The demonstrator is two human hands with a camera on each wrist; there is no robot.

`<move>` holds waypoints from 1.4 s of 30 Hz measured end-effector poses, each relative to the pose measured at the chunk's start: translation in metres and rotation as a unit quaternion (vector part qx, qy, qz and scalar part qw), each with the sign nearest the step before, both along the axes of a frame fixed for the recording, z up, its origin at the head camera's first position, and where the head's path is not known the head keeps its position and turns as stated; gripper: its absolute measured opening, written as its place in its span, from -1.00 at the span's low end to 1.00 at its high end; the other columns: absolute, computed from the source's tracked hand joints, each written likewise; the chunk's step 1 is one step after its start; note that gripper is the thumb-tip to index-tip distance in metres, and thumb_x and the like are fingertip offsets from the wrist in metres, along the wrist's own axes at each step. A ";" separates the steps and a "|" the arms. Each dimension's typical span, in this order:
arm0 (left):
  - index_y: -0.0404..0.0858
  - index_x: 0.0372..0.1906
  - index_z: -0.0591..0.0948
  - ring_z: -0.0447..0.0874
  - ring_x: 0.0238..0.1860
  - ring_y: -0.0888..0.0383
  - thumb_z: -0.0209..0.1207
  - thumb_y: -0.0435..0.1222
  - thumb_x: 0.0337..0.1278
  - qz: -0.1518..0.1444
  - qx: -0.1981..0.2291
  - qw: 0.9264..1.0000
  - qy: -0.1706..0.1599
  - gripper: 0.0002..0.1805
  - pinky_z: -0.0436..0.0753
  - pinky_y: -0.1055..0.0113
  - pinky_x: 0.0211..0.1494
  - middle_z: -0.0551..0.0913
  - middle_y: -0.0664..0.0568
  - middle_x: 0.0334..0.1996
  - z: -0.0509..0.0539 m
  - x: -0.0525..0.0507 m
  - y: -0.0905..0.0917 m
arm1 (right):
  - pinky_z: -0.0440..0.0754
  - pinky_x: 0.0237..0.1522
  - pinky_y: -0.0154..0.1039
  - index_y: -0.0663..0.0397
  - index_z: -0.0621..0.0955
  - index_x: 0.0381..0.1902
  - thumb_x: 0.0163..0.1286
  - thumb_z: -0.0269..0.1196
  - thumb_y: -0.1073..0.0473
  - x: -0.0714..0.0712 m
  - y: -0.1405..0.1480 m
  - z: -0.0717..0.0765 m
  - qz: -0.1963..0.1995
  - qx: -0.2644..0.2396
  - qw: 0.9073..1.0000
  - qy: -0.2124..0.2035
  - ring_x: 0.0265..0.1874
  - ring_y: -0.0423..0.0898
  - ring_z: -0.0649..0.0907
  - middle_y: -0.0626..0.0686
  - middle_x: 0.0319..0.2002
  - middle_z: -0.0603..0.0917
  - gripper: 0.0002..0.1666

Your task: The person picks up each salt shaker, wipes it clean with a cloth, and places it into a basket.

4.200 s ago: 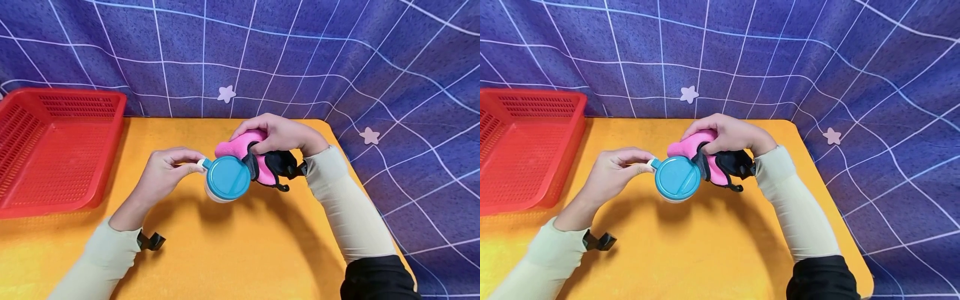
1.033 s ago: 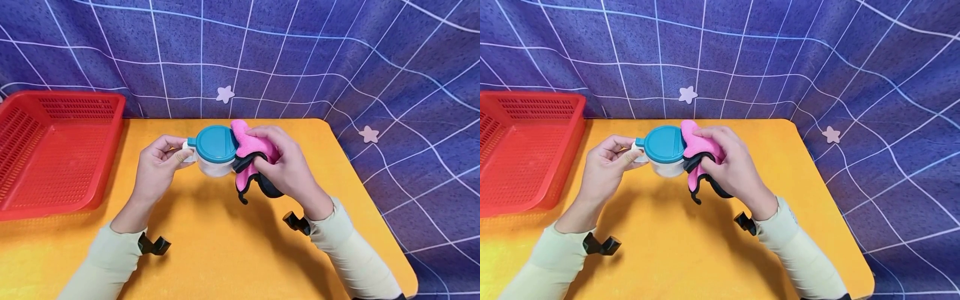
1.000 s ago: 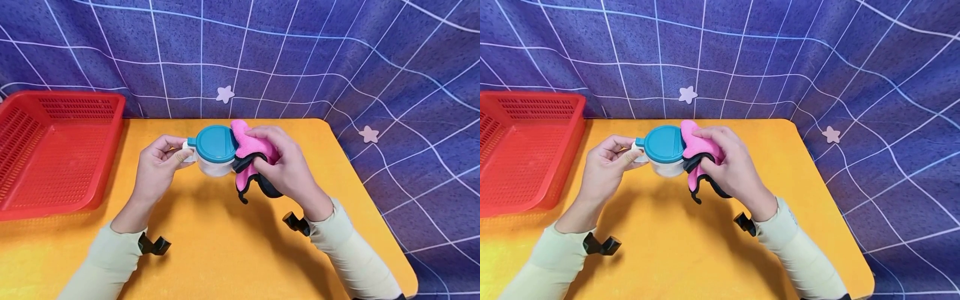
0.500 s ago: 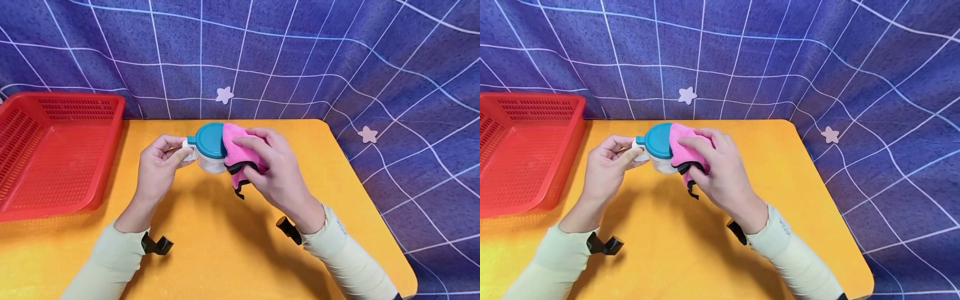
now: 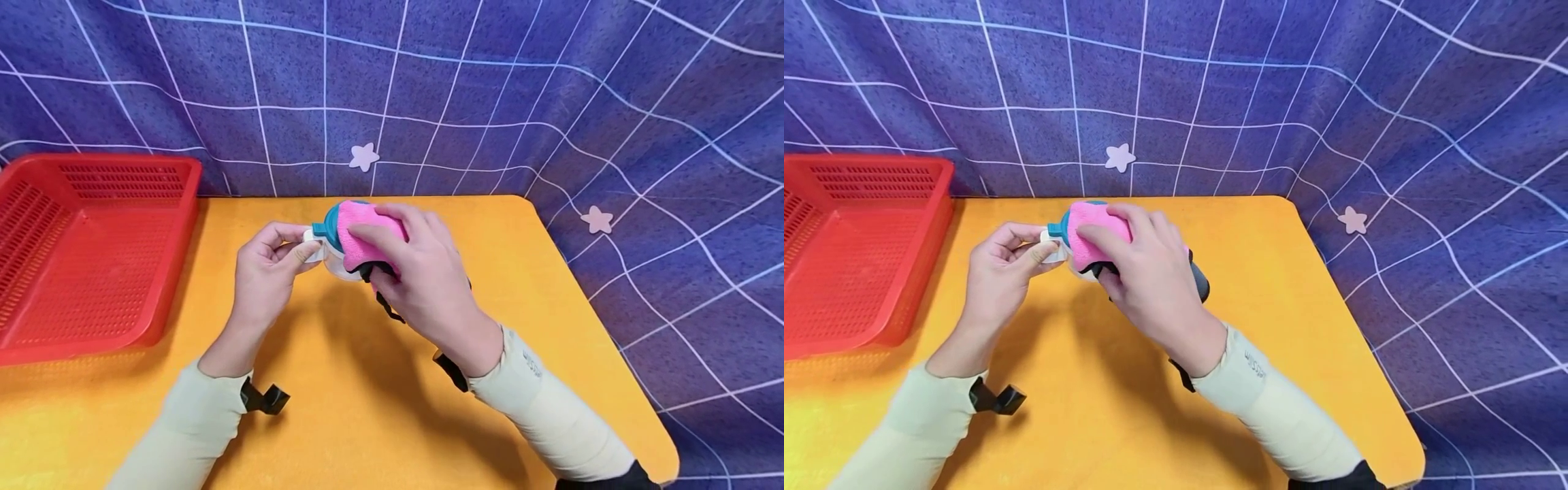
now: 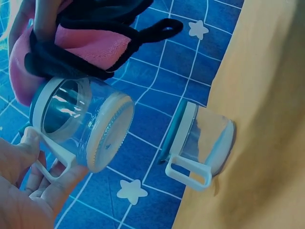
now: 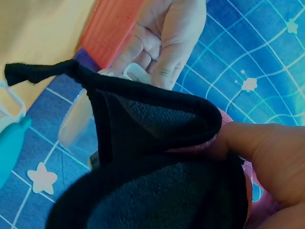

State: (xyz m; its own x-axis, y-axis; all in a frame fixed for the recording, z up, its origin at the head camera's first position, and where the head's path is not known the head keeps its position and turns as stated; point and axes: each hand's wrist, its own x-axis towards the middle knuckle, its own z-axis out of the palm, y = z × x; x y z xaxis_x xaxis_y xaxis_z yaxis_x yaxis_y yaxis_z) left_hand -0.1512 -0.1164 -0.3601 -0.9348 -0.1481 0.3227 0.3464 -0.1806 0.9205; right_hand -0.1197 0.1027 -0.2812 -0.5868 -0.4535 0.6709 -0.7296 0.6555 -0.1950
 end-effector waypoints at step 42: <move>-0.58 -0.06 0.62 0.77 -0.23 0.25 0.34 -0.57 0.22 -0.050 -0.085 0.995 -0.030 -0.77 0.78 0.22 -0.13 0.70 0.02 -0.26 -0.014 0.000 0.009 | 0.49 0.02 -0.06 -0.28 0.76 -0.15 0.15 0.30 0.34 -0.081 -0.015 0.051 -0.012 0.309 0.935 -0.175 -0.11 0.02 0.52 -0.10 -0.23 0.64 -0.60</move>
